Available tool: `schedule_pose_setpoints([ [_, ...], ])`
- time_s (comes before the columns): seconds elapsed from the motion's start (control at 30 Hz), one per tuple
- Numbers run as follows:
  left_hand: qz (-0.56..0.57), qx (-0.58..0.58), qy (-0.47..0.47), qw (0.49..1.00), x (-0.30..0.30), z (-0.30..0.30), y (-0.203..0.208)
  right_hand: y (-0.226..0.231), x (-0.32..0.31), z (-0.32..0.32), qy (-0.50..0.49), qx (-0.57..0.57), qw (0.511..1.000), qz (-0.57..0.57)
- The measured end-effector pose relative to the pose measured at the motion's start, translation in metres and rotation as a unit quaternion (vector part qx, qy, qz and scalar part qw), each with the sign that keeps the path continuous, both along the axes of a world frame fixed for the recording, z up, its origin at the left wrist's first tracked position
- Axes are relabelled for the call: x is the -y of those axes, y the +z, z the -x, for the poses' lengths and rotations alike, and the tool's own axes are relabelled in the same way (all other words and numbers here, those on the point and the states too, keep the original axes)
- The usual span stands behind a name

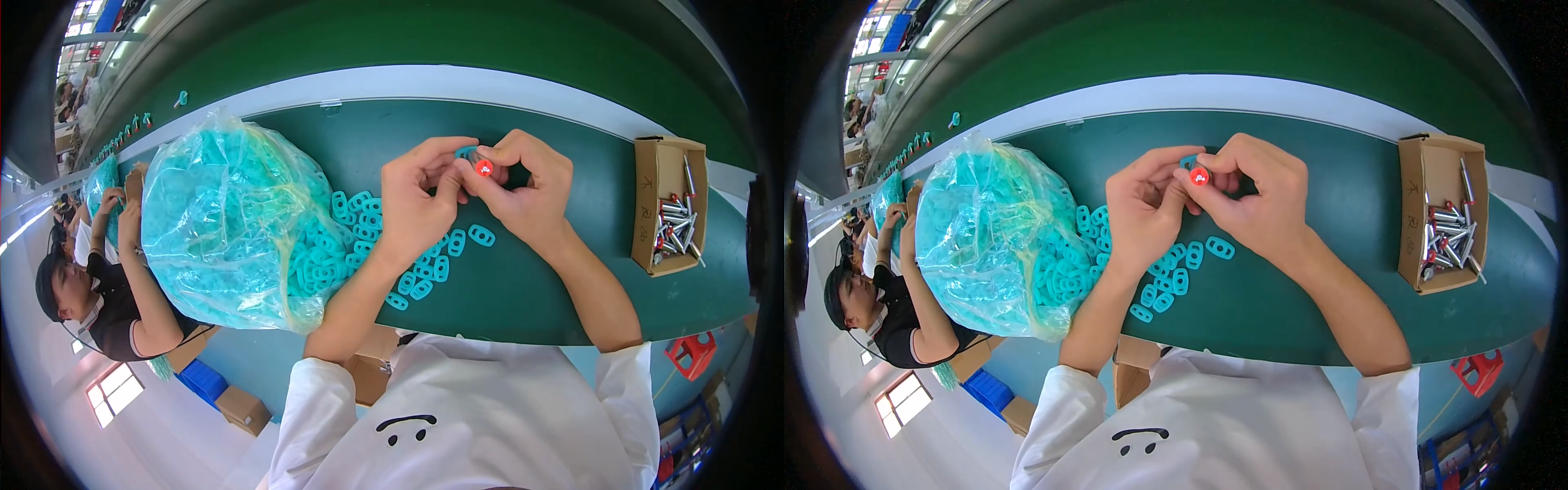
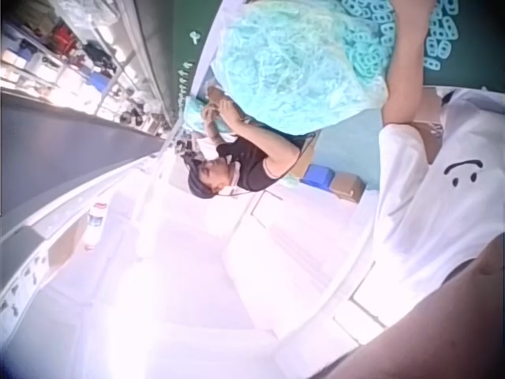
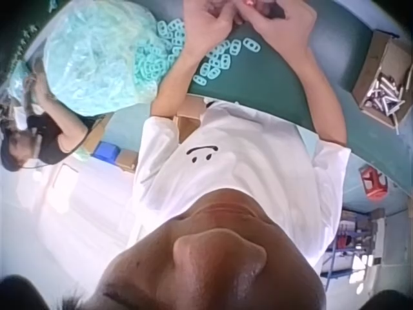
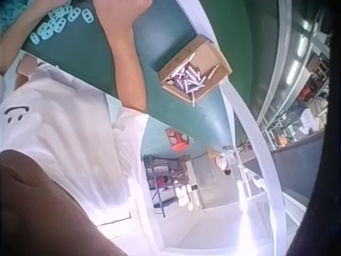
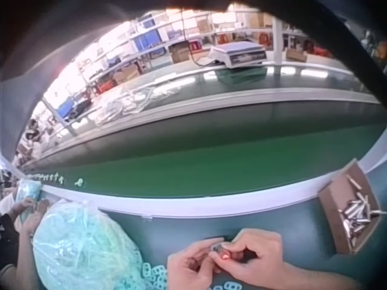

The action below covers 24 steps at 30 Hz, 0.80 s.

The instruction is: The person assembles small plastic components by hand, fitting plastic rings onto cylindrical parts on a production assembly line.

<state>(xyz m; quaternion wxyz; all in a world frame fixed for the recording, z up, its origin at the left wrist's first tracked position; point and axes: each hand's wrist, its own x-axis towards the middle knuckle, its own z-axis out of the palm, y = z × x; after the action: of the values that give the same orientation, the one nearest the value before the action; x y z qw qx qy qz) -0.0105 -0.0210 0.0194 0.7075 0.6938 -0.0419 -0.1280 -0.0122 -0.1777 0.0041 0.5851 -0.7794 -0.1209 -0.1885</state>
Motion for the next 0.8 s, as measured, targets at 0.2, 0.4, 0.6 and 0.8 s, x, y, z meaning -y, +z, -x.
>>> schedule_pose_setpoints([
  [0.2,-0.001,0.003,0.009,1.000,0.001,0.001,-0.001,0.000,0.001,0.000,0.003,-0.006,1.000,-0.008],
  [0.4,0.001,0.002,0.013,1.000,0.001,0.001,-0.002,0.002,0.000,-0.001,0.005,-0.021,1.000,-0.021],
  [0.6,0.004,0.013,0.018,1.000,0.000,0.001,-0.003,0.010,-0.003,-0.002,-0.004,-0.078,0.996,-0.030],
  [0.8,0.007,0.011,0.017,1.000,0.001,0.001,-0.001,0.006,0.001,-0.003,0.014,-0.063,0.997,-0.031],
])
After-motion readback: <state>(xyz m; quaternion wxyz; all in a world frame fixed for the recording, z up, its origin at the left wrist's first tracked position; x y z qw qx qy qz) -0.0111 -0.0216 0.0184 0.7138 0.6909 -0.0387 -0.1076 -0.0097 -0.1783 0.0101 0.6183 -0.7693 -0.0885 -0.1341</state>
